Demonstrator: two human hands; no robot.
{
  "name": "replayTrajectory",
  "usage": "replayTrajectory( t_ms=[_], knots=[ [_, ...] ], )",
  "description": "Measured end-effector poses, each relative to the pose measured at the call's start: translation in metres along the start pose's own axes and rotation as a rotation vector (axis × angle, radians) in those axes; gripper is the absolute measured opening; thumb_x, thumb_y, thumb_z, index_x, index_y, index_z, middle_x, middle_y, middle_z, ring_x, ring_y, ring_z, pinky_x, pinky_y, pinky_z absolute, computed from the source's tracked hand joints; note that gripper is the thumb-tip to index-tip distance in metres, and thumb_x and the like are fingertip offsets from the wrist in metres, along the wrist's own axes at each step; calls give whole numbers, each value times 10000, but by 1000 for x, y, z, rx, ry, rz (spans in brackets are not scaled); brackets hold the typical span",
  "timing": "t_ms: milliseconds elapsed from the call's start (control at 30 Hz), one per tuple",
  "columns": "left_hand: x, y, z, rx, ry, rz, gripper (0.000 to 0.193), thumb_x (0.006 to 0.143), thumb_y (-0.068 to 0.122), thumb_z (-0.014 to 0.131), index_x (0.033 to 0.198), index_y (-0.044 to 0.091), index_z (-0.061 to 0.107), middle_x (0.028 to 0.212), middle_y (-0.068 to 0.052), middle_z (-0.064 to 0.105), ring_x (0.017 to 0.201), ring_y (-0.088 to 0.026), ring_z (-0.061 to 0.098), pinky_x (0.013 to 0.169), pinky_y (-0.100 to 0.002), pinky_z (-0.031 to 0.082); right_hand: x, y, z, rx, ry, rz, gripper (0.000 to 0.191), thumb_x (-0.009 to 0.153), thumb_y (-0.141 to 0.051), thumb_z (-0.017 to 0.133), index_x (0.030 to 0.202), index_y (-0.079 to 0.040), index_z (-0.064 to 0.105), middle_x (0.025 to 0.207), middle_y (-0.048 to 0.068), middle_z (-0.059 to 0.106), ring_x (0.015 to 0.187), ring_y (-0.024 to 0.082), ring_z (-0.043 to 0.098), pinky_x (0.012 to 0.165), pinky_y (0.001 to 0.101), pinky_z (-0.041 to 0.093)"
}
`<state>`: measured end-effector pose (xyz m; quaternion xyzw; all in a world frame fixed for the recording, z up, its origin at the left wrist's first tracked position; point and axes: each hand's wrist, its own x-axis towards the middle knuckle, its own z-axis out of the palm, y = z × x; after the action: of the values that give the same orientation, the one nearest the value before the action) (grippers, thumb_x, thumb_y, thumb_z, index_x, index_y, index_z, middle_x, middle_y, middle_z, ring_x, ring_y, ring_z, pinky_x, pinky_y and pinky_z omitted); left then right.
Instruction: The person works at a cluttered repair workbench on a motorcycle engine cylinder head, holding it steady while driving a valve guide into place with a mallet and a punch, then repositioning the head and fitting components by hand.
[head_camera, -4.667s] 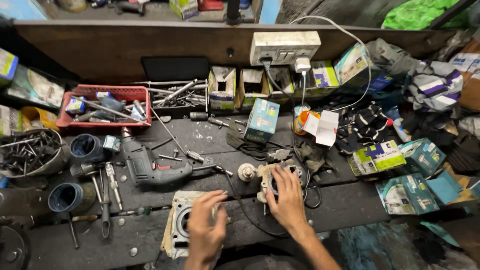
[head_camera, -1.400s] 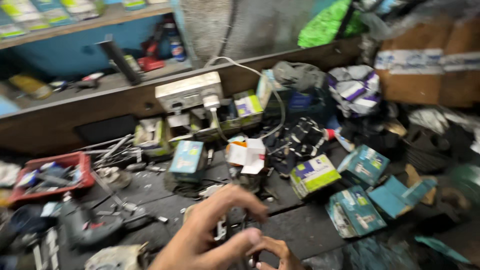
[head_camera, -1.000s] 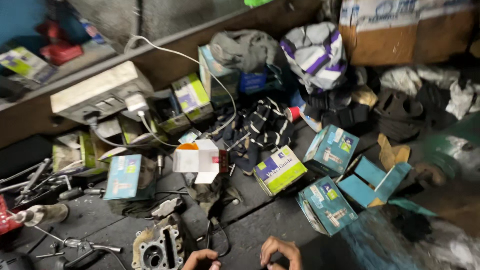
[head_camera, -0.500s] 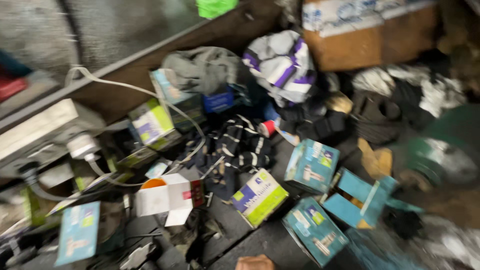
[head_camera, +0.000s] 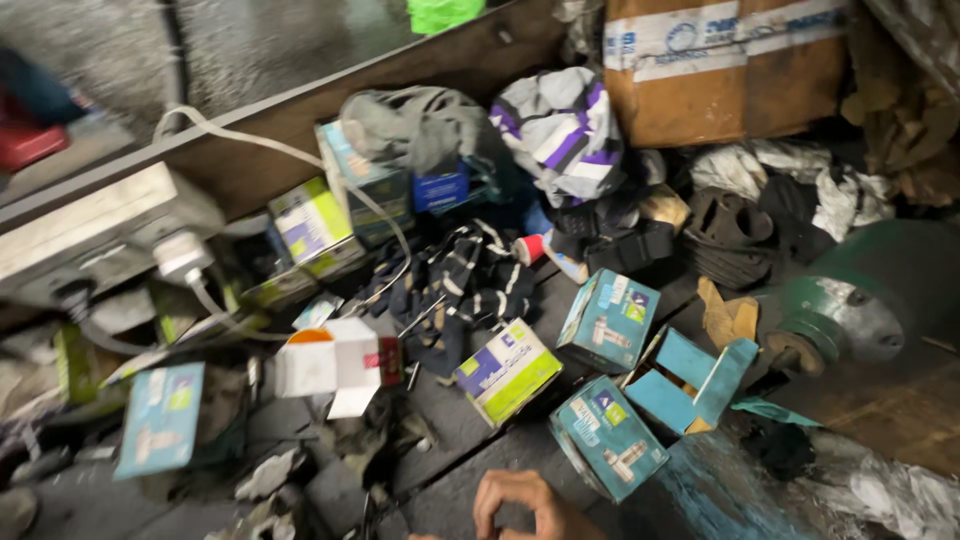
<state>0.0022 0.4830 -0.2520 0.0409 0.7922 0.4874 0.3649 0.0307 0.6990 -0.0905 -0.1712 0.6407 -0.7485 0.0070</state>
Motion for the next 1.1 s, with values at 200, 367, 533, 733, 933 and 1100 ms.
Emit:
replayTrajectory(
  t_ms=[200, 367, 533, 733, 933, 1100],
  knots=[
    [-92, 43, -57, -160, 298, 683, 143, 857, 68, 770, 984, 7, 746, 880, -82, 769, 831, -165, 720, 780, -294, 546, 22, -31, 31, -180, 48, 139, 70, 809, 18, 675, 868, -19, 666, 889, 69, 702, 875, 202, 708, 811, 323, 557],
    [-180, 134, -97, -266, 296, 467, 166, 921, 114, 726, 1045, 4, 712, 956, -66, 717, 920, -133, 654, 846, -284, 509, 46, -30, 69, -210, -21, 233, 108, 818, 53, 655, 901, -10, 683, 901, 62, 722, 912, 159, 706, 863, 303, 550],
    [-235, 164, -126, -341, 402, 371, 192, 933, 146, 708, 1062, 5, 702, 986, -43, 715, 951, -124, 649, 859, -280, 503, 66, -31, 99, -231, -163, 280, 162, 816, 48, 642, 952, -11, 707, 905, 53, 736, 911, 151, 714, 853, 295, 550],
    [-271, 141, -141, -517, 454, 283, 190, 937, 147, 688, 1058, 0, 693, 991, -42, 703, 958, -122, 659, 863, -294, 532, 86, -31, 138, -250, -329, 330, 188, 845, 32, 649, 1008, -24, 725, 940, 49, 740, 913, 141, 704, 833, 289, 556],
    [-295, 93, -168, -305, 658, 403, 168, 939, 107, 692, 1072, 5, 707, 1002, -69, 736, 972, -165, 711, 873, -309, 547, 106, -5, 186, -113, -170, 303, 554, 864, -7, 693, 1364, -80, 467, 1226, 51, 640, 903, 112, 619, 802, 284, 513],
    [-323, 63, -207, -142, 737, 404, 177, 916, 92, 699, 1083, 34, 706, 1029, -99, 728, 976, -225, 732, 870, -322, 560, 124, 15, 225, -96, 97, 339, 528, 900, 11, 648, 1390, -52, 461, 1237, 95, 628, 866, 100, 625, 808, 268, 540]
  ],
)
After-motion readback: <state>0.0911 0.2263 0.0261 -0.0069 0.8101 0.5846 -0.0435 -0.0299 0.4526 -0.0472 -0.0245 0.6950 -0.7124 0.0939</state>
